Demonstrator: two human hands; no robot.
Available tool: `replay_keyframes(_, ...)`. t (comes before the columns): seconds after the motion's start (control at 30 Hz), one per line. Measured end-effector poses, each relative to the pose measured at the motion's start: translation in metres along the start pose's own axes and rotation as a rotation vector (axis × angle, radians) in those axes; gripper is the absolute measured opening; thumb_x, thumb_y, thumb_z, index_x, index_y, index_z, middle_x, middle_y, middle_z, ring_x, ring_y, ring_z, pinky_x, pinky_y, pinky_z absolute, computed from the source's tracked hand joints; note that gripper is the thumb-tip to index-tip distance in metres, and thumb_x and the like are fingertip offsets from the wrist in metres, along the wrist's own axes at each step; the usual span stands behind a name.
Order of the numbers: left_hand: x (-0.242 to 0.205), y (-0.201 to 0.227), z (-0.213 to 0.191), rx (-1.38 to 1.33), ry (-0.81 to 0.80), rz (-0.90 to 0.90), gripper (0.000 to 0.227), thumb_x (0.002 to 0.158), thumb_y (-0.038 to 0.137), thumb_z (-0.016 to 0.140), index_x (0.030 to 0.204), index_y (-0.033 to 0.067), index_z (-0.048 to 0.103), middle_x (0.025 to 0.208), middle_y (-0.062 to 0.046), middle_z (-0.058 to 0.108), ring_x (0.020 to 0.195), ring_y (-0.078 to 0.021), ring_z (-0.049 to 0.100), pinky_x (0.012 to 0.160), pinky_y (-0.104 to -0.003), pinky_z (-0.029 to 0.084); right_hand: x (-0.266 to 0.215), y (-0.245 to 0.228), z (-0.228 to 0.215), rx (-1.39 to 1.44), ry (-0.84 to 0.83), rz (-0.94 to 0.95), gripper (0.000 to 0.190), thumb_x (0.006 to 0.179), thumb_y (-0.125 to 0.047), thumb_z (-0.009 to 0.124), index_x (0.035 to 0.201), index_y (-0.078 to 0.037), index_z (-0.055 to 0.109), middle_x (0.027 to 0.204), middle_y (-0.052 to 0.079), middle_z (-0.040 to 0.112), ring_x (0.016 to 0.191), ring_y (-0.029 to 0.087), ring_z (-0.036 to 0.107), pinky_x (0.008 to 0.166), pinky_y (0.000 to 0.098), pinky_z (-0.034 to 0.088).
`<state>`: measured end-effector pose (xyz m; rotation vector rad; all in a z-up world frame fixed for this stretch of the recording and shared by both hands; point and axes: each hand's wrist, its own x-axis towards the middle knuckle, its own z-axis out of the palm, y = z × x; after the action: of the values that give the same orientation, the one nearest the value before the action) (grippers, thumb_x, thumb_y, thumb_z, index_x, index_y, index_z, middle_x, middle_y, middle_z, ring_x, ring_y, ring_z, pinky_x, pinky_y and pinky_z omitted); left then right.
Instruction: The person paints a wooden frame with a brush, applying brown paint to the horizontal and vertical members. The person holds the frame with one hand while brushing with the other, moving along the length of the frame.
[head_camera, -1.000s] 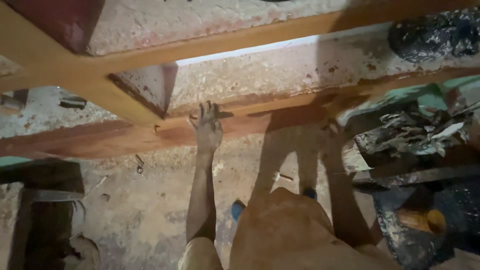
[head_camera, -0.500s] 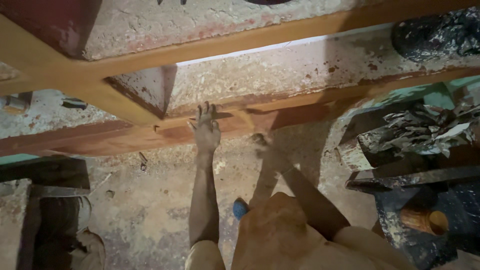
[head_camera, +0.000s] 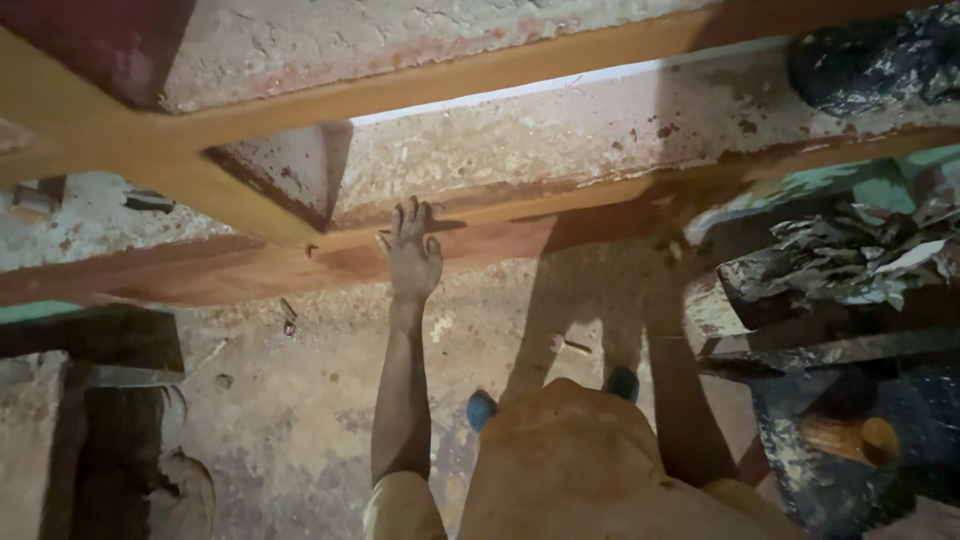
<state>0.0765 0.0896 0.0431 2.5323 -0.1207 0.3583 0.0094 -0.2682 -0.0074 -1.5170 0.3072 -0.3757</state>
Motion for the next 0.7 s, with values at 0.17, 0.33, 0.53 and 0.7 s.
replay_keyframes(0.17, 0.002, 0.001, -0.003, 0.007, -0.037, -0.048, 0.062, 0.097, 0.02, 0.048, 0.158, 0.0163, 0.042, 0.169, -0.006, 0.032, 0.158, -0.0348, 0.023, 0.121, -0.073, 0.006, -0.032, -0.003, 0.076, -0.034, -0.098, -0.086, 0.038, 0.098, -0.007, 0.055, 0.135, -0.011, 0.053, 0.114, 0.004, 0.06, 0.089, 0.014, 0.059, 0.069, 0.0309, 0.053)
replay_keyframes(0.33, 0.003, 0.005, 0.0, -0.055, 0.05, -0.012, 0.049, 0.11, 0.036, 0.044, 0.155, 0.0163, 0.048, 0.167, -0.008, 0.037, 0.158, -0.0355, 0.027, 0.124, -0.072, 0.011, -0.091, -0.012, 0.134, 0.029, -0.737, 0.335, 0.052, 0.093, -0.004, 0.055, 0.142, -0.018, 0.044, 0.121, 0.002, 0.055, 0.089, 0.01, 0.056, 0.06, 0.0261, 0.052)
replay_keyframes(0.53, 0.001, 0.014, -0.01, -0.024, 0.026, -0.076, 0.053, 0.105, 0.041, 0.046, 0.152, 0.0173, 0.051, 0.164, -0.006, 0.042, 0.155, -0.0338, 0.03, 0.12, -0.074, 0.006, -0.038, 0.025, 0.091, 0.146, -0.612, 0.082, 0.048, 0.099, 0.0, 0.058, 0.145, -0.011, 0.05, 0.115, 0.006, 0.053, 0.091, 0.013, 0.053, 0.071, 0.0254, 0.049)
replay_keyframes(0.7, 0.001, 0.017, -0.007, 0.015, 0.059, -0.031, 0.057, 0.103, 0.04, 0.052, 0.154, 0.0147, 0.048, 0.164, -0.009, 0.04, 0.155, -0.0357, 0.028, 0.119, -0.073, 0.009, 0.027, 0.024, -0.018, 0.091, -0.291, 0.04, 0.043, 0.1, -0.002, 0.059, 0.142, -0.011, 0.052, 0.111, 0.007, 0.053, 0.088, 0.014, 0.052, 0.07, 0.0263, 0.048)
